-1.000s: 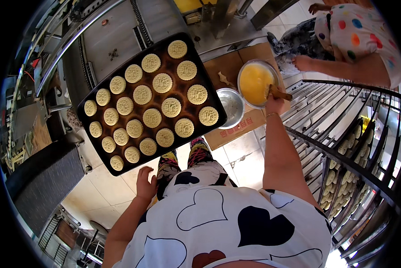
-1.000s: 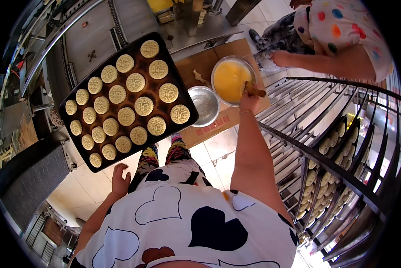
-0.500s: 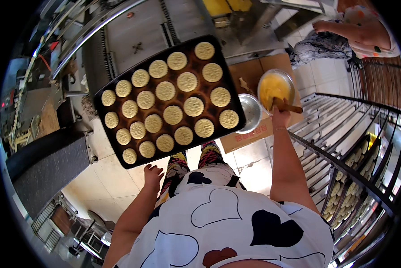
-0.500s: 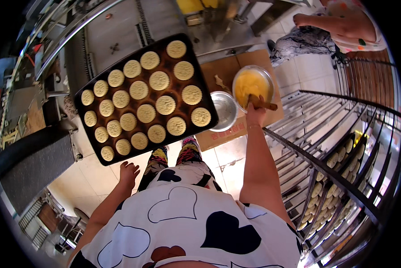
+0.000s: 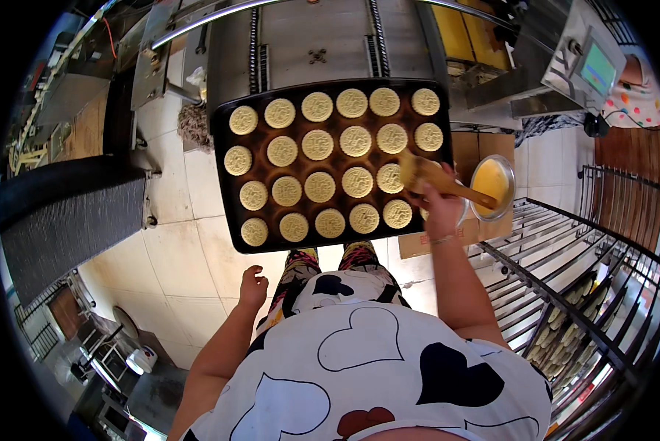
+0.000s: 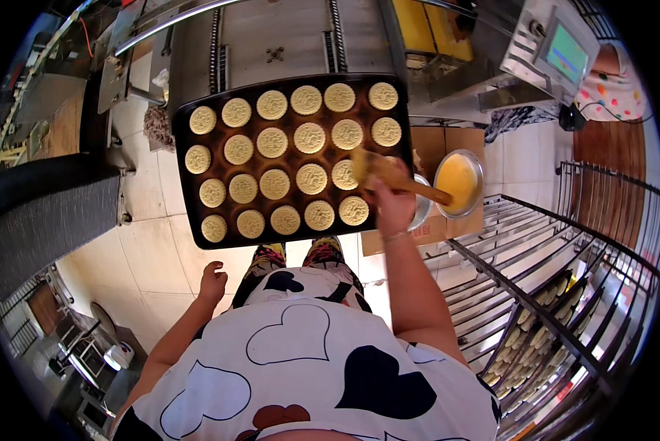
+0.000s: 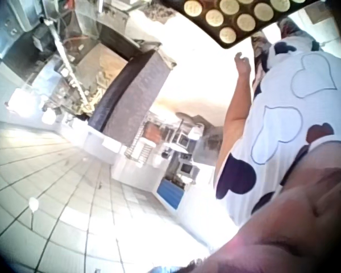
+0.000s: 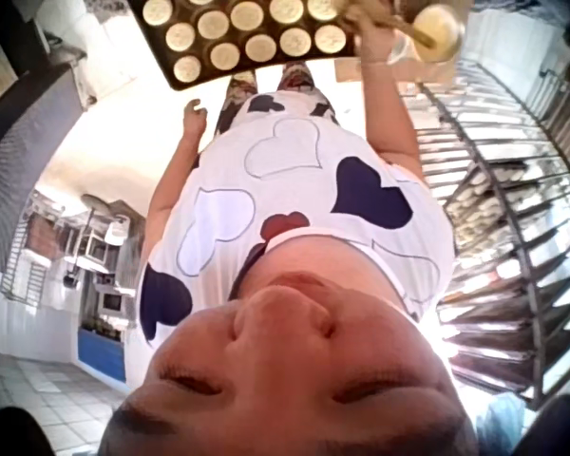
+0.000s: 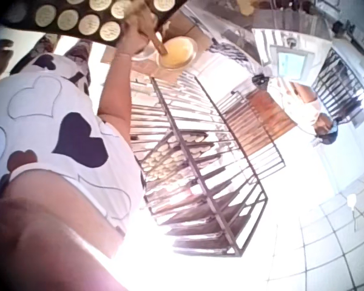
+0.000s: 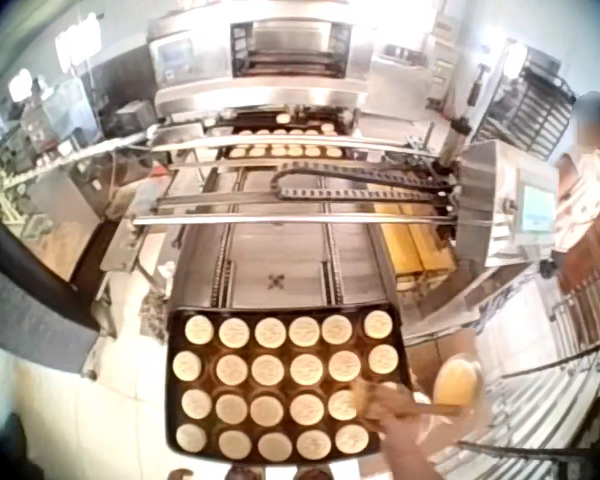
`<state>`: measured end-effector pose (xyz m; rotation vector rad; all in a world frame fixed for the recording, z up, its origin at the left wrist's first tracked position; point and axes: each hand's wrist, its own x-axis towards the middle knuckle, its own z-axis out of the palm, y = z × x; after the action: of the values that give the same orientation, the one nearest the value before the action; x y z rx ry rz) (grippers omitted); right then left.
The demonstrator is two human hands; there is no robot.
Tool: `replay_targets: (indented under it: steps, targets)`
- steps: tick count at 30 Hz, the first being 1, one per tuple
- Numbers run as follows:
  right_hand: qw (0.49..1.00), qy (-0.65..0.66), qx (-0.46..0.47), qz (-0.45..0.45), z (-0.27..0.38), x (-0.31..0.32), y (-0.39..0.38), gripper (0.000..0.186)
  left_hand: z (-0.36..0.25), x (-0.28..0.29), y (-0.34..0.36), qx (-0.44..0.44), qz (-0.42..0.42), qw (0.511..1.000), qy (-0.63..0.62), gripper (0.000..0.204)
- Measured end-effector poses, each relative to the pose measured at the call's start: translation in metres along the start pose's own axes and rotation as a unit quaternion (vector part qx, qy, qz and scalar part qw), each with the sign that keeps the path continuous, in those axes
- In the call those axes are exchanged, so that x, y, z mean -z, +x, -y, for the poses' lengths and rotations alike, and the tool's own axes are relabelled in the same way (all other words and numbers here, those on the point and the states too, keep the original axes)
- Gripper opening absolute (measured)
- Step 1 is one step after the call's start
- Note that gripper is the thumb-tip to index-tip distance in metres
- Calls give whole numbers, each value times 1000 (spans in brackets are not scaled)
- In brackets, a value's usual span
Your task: The person brushes liquid onto small circular pastries on a baking sheet using a brush, replaces several sheets from a cooling rack into a large industrial oven, and then places the tray of pastries back onto the cooling rack.
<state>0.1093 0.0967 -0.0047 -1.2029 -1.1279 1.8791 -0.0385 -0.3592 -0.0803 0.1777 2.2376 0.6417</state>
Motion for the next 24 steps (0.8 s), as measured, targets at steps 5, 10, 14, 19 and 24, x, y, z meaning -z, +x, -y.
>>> replay_targets:
  steps: [5, 10, 14, 19, 24]
  targets:
    - [991, -33, -60, 115, -55, -116, -52, 59, 20, 20, -5, 33, 23, 999, -34, 33]
    - [960, -276, 22, 40, -94, -99, -42, 58, 30, 39, -4, 35, 29, 998, -40, 33]
    - [938, -323, 55, -115, -44, -34, -8, 48, 40, 52, -3, 43, 32, 997, -55, 33]
    - [958, -261, 107, 41, -90, -81, -36, 50, 42, 67, 9, 19, 40, 998, -54, 33]
    - [953, -261, 58, 145, -105, -208, -97, 59, 30, 80, 13, 5, 50, 997, -59, 32]
